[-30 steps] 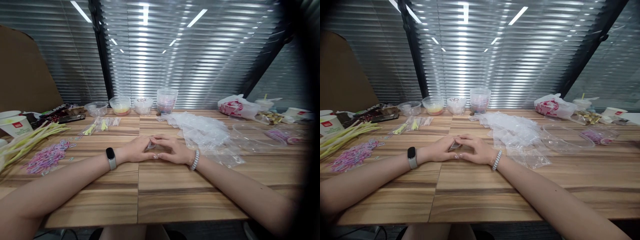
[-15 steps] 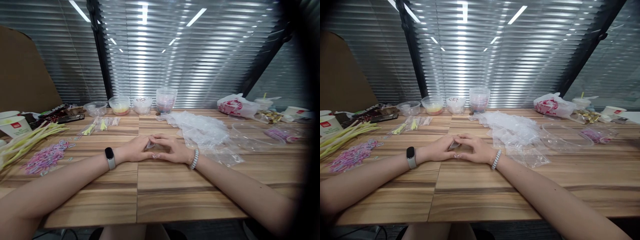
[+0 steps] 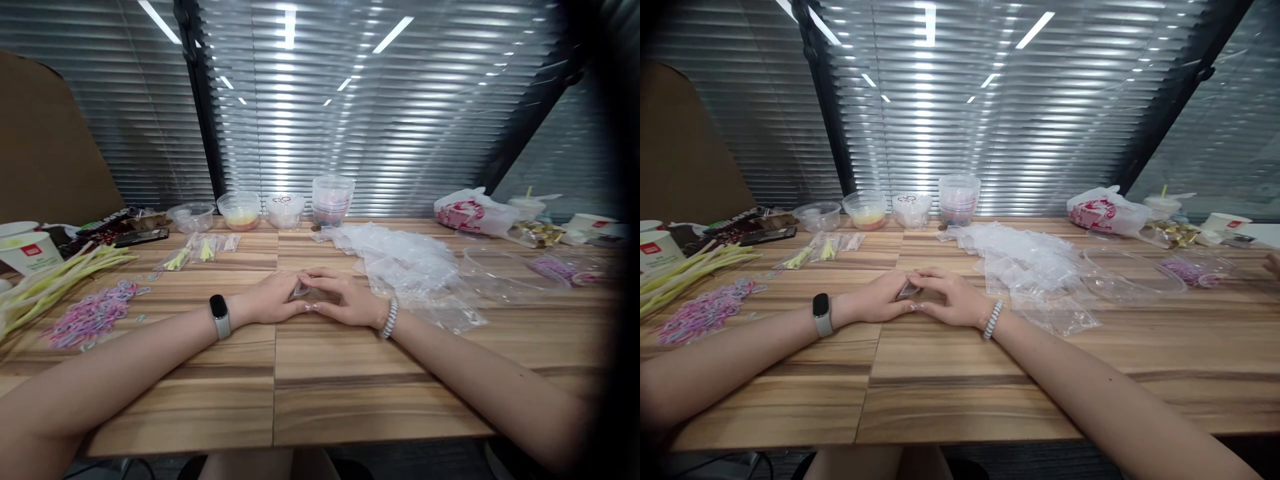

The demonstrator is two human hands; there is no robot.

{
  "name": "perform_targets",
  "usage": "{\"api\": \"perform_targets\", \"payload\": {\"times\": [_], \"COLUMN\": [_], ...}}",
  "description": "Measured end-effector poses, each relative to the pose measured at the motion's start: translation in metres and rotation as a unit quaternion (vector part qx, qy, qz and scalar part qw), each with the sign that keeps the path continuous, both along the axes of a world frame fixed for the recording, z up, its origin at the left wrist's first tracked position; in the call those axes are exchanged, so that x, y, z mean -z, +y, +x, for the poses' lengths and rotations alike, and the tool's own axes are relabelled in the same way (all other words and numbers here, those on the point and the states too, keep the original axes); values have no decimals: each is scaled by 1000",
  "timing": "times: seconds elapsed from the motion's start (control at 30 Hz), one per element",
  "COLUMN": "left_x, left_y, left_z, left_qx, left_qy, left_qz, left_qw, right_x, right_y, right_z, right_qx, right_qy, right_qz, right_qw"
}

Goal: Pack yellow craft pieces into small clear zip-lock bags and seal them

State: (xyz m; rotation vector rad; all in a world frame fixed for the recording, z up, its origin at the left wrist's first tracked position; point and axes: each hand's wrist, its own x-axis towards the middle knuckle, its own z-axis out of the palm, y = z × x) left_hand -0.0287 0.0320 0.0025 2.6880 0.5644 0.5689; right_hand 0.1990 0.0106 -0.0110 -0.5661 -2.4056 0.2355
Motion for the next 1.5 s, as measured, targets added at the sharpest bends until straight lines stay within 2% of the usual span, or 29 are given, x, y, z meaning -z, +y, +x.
{"api": "perform_targets", "payload": {"times": [0.47, 1.13, 1.5], "left_x": [4, 1, -1], "left_y": [2, -1, 2], "left_z": [0, 2, -1], "left_qx": [-8, -9, 49], "left_qy": [-4, -20, -45], "left_qz": [15, 17, 24], "left_qw": [1000, 1000, 997], "right_x": [3, 6, 5], "right_y": [1, 1, 1], "right_z": [-2, -3, -3], "right_qx": [8, 19, 37], "right_qy": [-7, -11, -20], "right_qz": [11, 22, 32], "right_qw": [1000, 1000, 999]}}
